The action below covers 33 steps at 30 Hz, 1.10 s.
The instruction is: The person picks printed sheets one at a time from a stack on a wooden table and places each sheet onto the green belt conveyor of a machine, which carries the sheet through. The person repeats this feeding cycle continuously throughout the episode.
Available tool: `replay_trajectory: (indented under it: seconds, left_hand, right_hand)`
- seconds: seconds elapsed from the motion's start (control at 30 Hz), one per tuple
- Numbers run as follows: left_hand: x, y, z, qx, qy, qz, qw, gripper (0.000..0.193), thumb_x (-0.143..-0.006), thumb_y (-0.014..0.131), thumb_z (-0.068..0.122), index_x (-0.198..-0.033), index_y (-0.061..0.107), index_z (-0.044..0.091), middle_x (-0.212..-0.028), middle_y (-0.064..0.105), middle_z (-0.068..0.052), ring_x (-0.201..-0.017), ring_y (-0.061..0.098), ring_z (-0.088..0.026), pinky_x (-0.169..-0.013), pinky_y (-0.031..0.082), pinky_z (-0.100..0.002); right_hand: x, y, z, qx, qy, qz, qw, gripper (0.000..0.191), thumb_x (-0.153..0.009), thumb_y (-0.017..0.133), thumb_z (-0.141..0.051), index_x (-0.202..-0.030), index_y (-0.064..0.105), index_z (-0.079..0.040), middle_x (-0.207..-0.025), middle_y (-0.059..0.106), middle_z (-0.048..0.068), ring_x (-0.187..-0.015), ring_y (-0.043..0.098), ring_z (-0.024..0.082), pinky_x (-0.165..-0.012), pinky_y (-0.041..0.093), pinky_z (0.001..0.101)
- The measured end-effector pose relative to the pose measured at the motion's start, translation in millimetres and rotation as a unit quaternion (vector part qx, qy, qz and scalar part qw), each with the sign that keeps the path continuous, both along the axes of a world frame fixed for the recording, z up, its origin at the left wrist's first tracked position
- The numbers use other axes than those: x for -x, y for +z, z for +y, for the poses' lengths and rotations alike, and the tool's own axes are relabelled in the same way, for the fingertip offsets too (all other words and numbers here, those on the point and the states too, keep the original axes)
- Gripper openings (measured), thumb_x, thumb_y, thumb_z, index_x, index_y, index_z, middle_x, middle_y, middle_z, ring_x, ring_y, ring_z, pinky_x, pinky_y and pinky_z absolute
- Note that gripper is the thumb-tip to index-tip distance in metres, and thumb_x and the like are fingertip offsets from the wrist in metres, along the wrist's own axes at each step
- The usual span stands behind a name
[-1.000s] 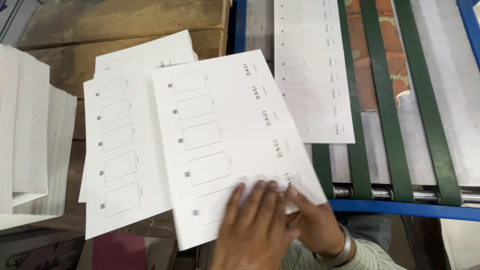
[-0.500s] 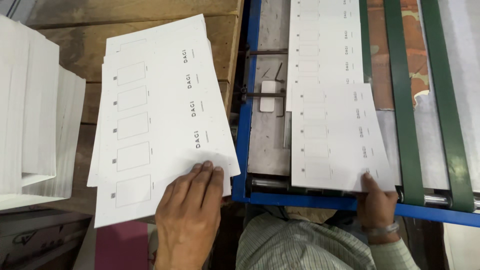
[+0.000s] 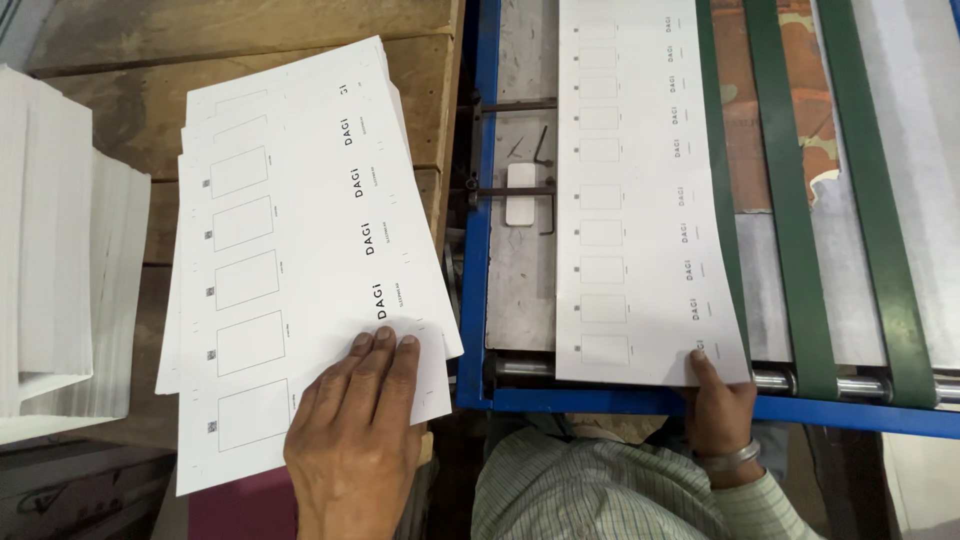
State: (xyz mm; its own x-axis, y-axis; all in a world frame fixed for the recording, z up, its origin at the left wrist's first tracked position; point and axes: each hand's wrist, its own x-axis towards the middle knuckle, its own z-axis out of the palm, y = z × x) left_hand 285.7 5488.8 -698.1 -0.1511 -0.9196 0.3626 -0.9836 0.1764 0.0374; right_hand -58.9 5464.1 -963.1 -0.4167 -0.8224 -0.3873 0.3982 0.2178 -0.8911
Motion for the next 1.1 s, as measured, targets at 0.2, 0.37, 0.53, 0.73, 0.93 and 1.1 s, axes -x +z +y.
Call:
replay_trajectory:
  seconds: [0.2, 0.37, 0.53, 0.73, 0.93, 1.1]
  left_hand:
    - [-1.3, -0.8, 1.0, -0.014, 0.0, 0.004, 1.0, 0.061, -0.058, 0.078, 0.003, -0.118, 0.072, 0.006, -0.118, 0.074, -0.011, -0.116, 0.068, -0.027, -0.095, 0.056, -0.043]
    - [-19.9, 16.4, -1.4, -0.037, -0.039, 0.056, 0.997, 0.055, -0.068, 0.081, 0.005, -0.122, 0.071, 0.006, -0.123, 0.073, -0.011, -0.116, 0.068, -0.027, -0.097, 0.056, -0.043]
    - [-20.5, 42.7, 0.8, -0.012, -0.044, 0.098, 0.994, 0.053, -0.072, 0.07, -0.001, -0.125, 0.067, -0.001, -0.128, 0.07, -0.016, -0.12, 0.066, -0.033, -0.103, 0.053, -0.046]
    - [62.3, 19.0, 10.9, -0.07, -0.133, -0.029, 0.988, 0.045, -0.096, 0.061, 0.019, -0.133, 0.061, -0.006, -0.139, 0.061, -0.026, -0.136, 0.052, -0.039, -0.118, 0.036, -0.058]
    - [47.8, 26.3, 9.8, -0.067, -0.133, 0.018, 0.989, 0.055, -0.098, 0.06, 0.038, -0.131, 0.061, -0.006, -0.137, 0.063, -0.025, -0.137, 0.054, -0.038, -0.12, 0.03, -0.06]
    - [-8.0, 32.7, -11.9, -0.001, -0.027, -0.026, 0.999, 0.04, -0.095, 0.067, 0.022, -0.125, 0.066, -0.003, -0.135, 0.065, -0.023, -0.133, 0.058, -0.036, -0.116, 0.04, -0.056]
  right_hand:
    - [3.8, 13.4, -24.3, -0.036, 0.075, -0.082, 0.993, 0.035, -0.104, 0.056, -0.02, -0.129, 0.055, 0.005, -0.115, 0.066, 0.016, -0.103, 0.068, 0.026, -0.085, 0.062, 0.0448]
    - [-9.1, 25.3, -9.6, -0.075, 0.181, -0.125, 0.973, 0.04, -0.105, 0.046, -0.024, -0.133, 0.052, 0.004, -0.121, 0.067, 0.021, -0.108, 0.067, 0.032, -0.088, 0.058, 0.0442]
    - [-41.3, 63.4, 4.8, -0.064, 0.308, -0.141, 0.939, 0.05, -0.105, 0.044, -0.023, -0.144, 0.049, 0.008, -0.13, 0.065, 0.022, -0.114, 0.066, 0.032, -0.091, 0.058, 0.0467]
    - [-85.4, 140.3, 24.6, 0.183, 0.4, -0.312, 0.842, 0.059, -0.103, 0.054, -0.019, -0.154, 0.037, 0.004, -0.152, 0.05, 0.021, -0.131, 0.057, 0.032, -0.104, 0.051, 0.0485]
    - [-103.9, 155.9, 5.5, 0.077, 0.219, -0.257, 0.938, 0.044, -0.11, 0.051, -0.015, -0.146, 0.046, 0.01, -0.129, 0.063, 0.026, -0.107, 0.068, 0.033, -0.086, 0.058, 0.0459]
    - [-61.3, 113.1, -31.7, 0.113, 0.091, -0.08, 0.986, 0.043, -0.109, 0.053, -0.002, -0.15, 0.048, 0.01, -0.13, 0.064, 0.021, -0.106, 0.069, 0.024, -0.085, 0.06, 0.0363]
